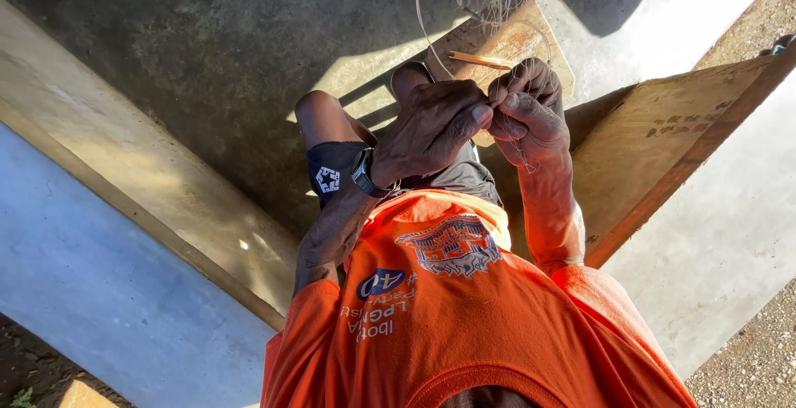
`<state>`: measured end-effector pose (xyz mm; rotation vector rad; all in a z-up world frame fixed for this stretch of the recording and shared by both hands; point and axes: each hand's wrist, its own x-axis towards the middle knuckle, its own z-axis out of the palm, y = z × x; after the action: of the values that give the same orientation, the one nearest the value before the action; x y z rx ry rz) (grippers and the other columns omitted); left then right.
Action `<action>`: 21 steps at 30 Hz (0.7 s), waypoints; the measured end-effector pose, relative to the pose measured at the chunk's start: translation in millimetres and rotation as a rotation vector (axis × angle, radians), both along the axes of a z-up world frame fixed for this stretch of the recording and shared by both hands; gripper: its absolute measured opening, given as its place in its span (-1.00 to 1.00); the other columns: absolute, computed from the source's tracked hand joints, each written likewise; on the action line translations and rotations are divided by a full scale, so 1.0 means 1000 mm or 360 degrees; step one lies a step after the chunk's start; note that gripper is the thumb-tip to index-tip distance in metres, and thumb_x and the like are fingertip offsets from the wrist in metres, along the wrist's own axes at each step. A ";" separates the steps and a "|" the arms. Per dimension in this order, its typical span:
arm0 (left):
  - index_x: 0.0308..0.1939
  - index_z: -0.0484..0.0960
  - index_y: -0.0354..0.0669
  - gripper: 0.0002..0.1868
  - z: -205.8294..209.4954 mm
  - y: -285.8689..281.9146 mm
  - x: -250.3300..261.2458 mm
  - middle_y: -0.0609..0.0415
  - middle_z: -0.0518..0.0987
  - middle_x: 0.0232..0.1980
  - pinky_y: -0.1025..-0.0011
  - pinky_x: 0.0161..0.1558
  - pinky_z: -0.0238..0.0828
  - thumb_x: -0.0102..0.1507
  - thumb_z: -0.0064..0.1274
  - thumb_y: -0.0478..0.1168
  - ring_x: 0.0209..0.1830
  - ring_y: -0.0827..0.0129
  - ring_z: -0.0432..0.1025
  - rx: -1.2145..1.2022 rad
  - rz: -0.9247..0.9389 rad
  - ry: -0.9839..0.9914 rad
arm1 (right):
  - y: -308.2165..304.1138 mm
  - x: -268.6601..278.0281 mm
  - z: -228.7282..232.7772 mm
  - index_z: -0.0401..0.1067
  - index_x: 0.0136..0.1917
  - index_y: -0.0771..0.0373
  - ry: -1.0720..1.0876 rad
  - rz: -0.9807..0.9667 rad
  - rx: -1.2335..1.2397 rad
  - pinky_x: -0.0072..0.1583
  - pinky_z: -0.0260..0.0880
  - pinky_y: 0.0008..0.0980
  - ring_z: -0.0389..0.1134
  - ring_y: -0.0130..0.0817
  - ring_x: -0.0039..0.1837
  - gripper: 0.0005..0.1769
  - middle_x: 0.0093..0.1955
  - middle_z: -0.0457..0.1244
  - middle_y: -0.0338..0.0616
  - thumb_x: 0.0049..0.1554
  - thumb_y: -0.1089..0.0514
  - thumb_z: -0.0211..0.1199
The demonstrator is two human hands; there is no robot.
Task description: Repairing a fishing net by weaving and knotting the mesh using a small shuttle.
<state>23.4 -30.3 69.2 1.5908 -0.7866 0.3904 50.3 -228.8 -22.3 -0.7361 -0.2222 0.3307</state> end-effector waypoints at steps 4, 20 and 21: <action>-0.38 0.47 -0.19 -0.63 0.009 0.007 0.003 -0.14 0.36 -0.51 0.20 -0.49 0.37 0.51 -0.29 -0.27 -0.52 -0.26 0.36 -0.0026 -0.0299 0.0061 | -0.002 0.000 -0.003 0.25 -0.02 0.32 -0.0068 0.0022 0.0036 -0.41 0.21 -0.71 0.15 -0.68 -0.55 -0.84 -0.15 0.29 0.20 0.19 0.46 0.16; 0.39 0.40 0.01 -0.50 -0.025 -0.036 0.032 0.27 0.35 -0.24 0.60 -0.18 0.13 0.41 0.18 -0.07 -0.31 0.62 0.16 -0.0384 -0.0256 0.0755 | -0.046 0.000 0.028 0.34 -0.02 0.25 -0.0056 0.0101 0.0143 -0.36 -0.08 -0.65 -0.08 -0.67 -0.45 -0.86 -0.08 0.35 0.02 0.19 0.43 0.17; 0.18 0.53 -0.13 -0.69 -0.032 -0.047 0.039 0.19 0.42 -0.37 0.63 -0.31 0.19 0.39 0.16 -0.20 -0.39 0.63 0.26 -0.0560 -0.0239 0.0614 | -0.054 0.004 0.019 0.29 0.01 0.21 -0.0099 0.0120 0.0156 -0.34 0.04 -0.69 -0.03 -0.71 -0.46 -0.87 -0.06 0.32 0.00 0.23 0.39 0.11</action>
<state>62.4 -77.3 37.6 1.2168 -0.5026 0.0976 54.1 -283.3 -3.8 -0.6426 -0.3231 0.3663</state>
